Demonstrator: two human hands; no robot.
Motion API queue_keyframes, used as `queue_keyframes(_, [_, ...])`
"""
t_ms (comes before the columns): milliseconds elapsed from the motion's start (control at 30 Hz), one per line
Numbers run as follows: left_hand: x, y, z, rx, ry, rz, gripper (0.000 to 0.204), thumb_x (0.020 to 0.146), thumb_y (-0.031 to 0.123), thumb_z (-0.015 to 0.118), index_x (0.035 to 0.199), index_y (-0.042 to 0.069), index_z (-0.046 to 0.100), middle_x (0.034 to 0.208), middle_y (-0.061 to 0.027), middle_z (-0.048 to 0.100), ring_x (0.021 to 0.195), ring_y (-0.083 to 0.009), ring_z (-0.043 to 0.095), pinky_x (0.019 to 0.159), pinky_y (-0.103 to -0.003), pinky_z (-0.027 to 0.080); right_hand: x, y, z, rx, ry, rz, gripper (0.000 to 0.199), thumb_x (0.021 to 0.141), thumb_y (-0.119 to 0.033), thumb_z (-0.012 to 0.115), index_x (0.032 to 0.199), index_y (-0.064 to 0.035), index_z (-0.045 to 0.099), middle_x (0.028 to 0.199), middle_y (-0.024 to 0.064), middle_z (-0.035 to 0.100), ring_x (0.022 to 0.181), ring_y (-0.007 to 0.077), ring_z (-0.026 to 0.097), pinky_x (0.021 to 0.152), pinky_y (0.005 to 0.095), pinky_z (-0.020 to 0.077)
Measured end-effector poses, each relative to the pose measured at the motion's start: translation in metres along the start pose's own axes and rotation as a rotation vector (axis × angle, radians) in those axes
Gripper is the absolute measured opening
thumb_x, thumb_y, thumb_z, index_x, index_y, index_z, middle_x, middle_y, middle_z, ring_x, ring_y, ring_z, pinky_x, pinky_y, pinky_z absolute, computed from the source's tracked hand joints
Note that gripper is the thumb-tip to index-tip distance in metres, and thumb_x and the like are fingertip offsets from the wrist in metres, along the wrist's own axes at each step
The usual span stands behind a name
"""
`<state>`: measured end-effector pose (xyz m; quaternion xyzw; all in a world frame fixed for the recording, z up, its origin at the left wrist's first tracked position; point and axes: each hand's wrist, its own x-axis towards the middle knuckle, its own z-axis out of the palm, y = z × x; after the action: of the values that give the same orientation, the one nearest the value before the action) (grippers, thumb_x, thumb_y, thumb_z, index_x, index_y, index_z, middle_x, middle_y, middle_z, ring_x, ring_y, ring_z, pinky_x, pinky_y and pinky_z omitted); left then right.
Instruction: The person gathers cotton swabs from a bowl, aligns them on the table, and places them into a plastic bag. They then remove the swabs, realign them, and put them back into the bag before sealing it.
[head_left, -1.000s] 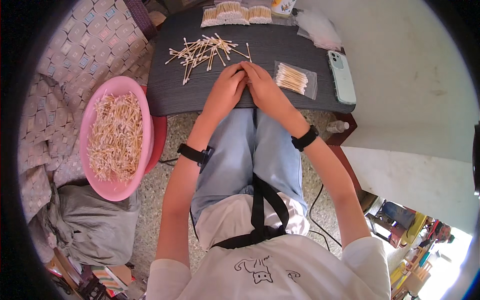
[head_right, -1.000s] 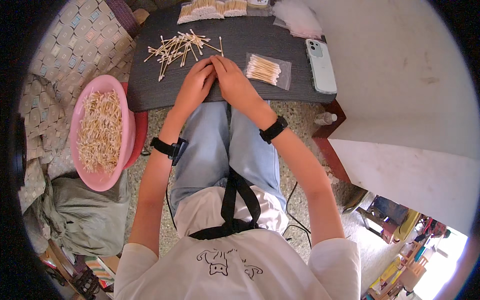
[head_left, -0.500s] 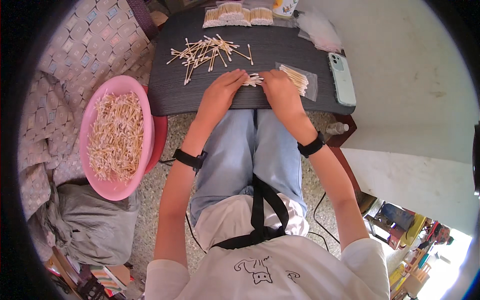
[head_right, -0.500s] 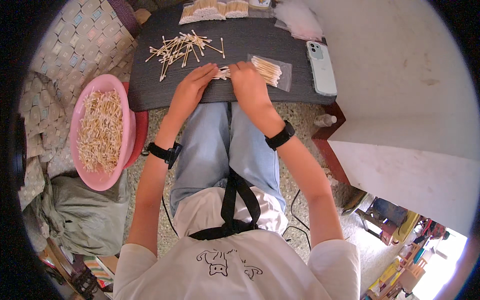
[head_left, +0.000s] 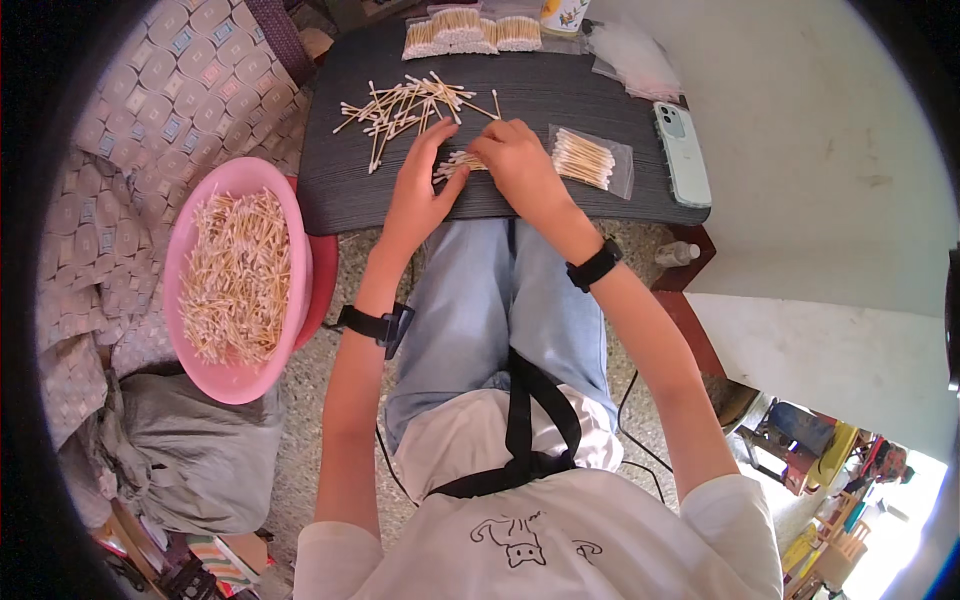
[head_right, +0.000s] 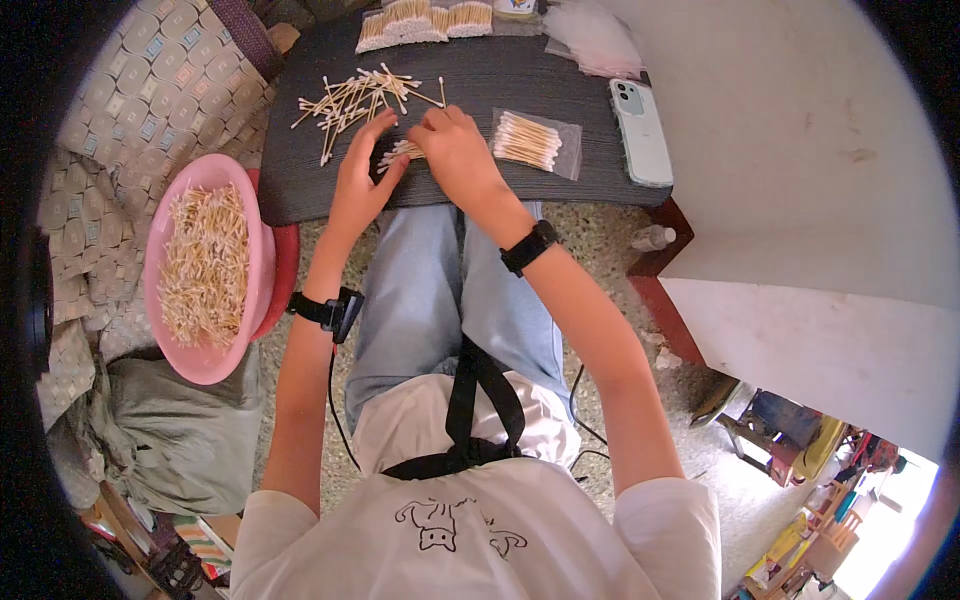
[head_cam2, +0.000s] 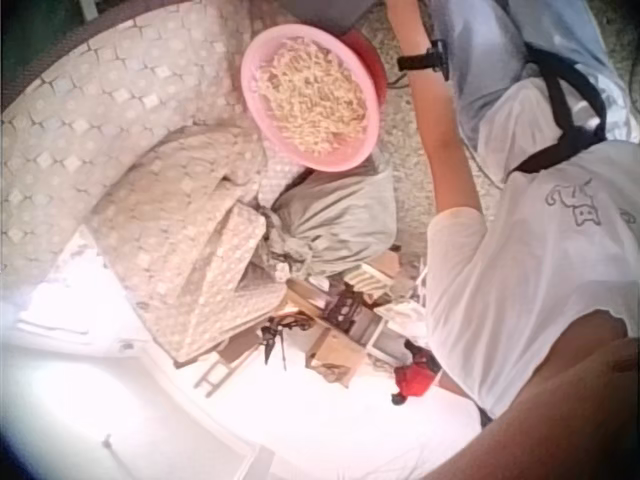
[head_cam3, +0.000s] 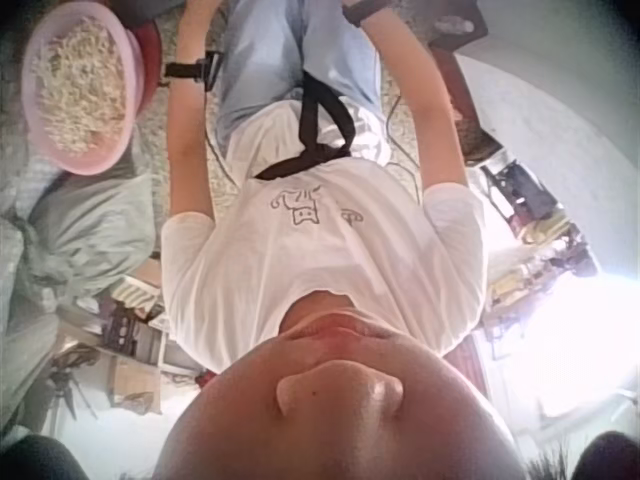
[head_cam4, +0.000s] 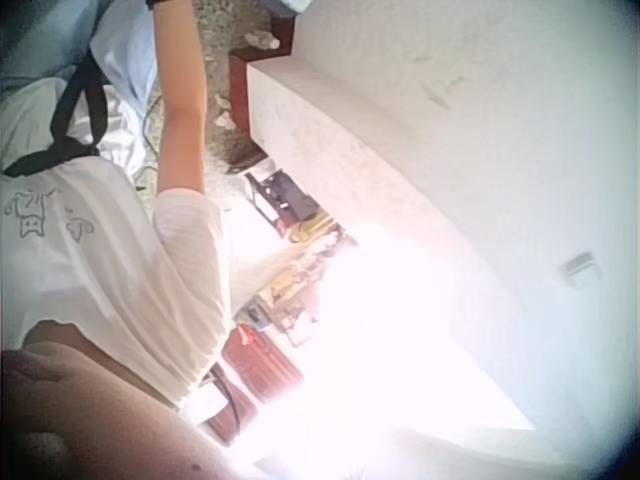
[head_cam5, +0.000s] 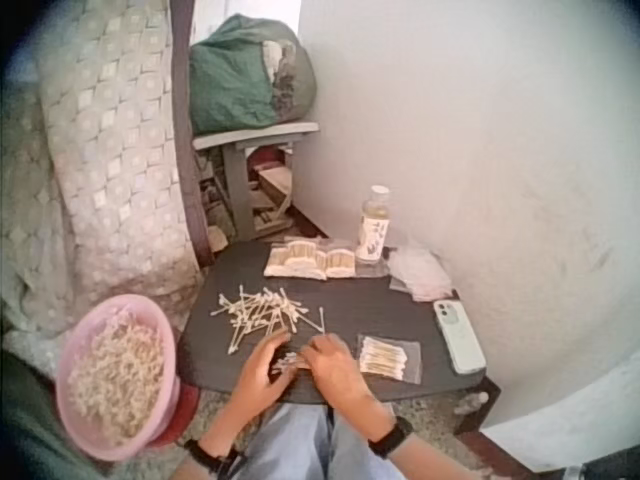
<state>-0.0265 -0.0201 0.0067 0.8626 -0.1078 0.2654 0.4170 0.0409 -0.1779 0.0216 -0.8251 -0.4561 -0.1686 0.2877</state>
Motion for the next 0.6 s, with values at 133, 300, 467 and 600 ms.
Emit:
queue_keyframes(133, [-0.002,0.002,0.001,-0.005,-0.106,-0.028,0.048,0.088,0.01,0.062,0.132,0.002,0.046,0.134,-0.017,0.05,0.123,-0.0323,0.05,0.101,-0.038,0.041,-0.003,-0.001,0.005,0.063,0.074,0.028,0.028,0.073,0.001,0.06,0.1,-0.0017,0.064,0.103,0.0136,0.06,0.1,0.0325,0.056,0.088,0.0403,0.0466])
queue_keyframes(300, [-0.002,-0.002,0.007,0.057,-0.134,0.012,0.037,0.089,0.007,0.059,0.126,0.004,0.055,0.127,-0.0172,0.056,0.115,-0.0323,0.056,0.094,-0.038,0.047,-0.016,0.007,0.007,0.106,0.037,-0.044,0.031,0.075,0.003,0.059,0.105,0.0006,0.062,0.11,0.0151,0.061,0.105,0.0343,0.056,0.094,0.0419,0.0452])
queue_keyframes(467, [0.0,-0.003,0.011,0.051,-0.041,-0.009,0.025,0.089,0.005,0.059,0.114,0.002,0.063,0.115,-0.0164,0.063,0.103,-0.033,0.062,0.085,-0.037,0.051,-0.02,0.009,0.003,0.116,0.032,-0.014,0.027,0.077,0.002,0.06,0.104,-0.0003,0.063,0.105,0.0137,0.062,0.1,0.033,0.058,0.091,0.0404,0.0466])
queue_keyframes(600, [0.005,0.003,0.011,0.033,-0.08,-0.14,0.022,0.088,0.007,0.061,0.109,0.001,0.065,0.107,-0.0137,0.065,0.096,-0.031,0.063,0.079,-0.036,0.051,-0.016,0.009,-0.001,0.218,0.025,0.115,0.021,0.076,0.001,0.06,0.097,-0.0012,0.065,0.098,0.0132,0.063,0.092,0.0313,0.058,0.08,0.0407,0.0486])
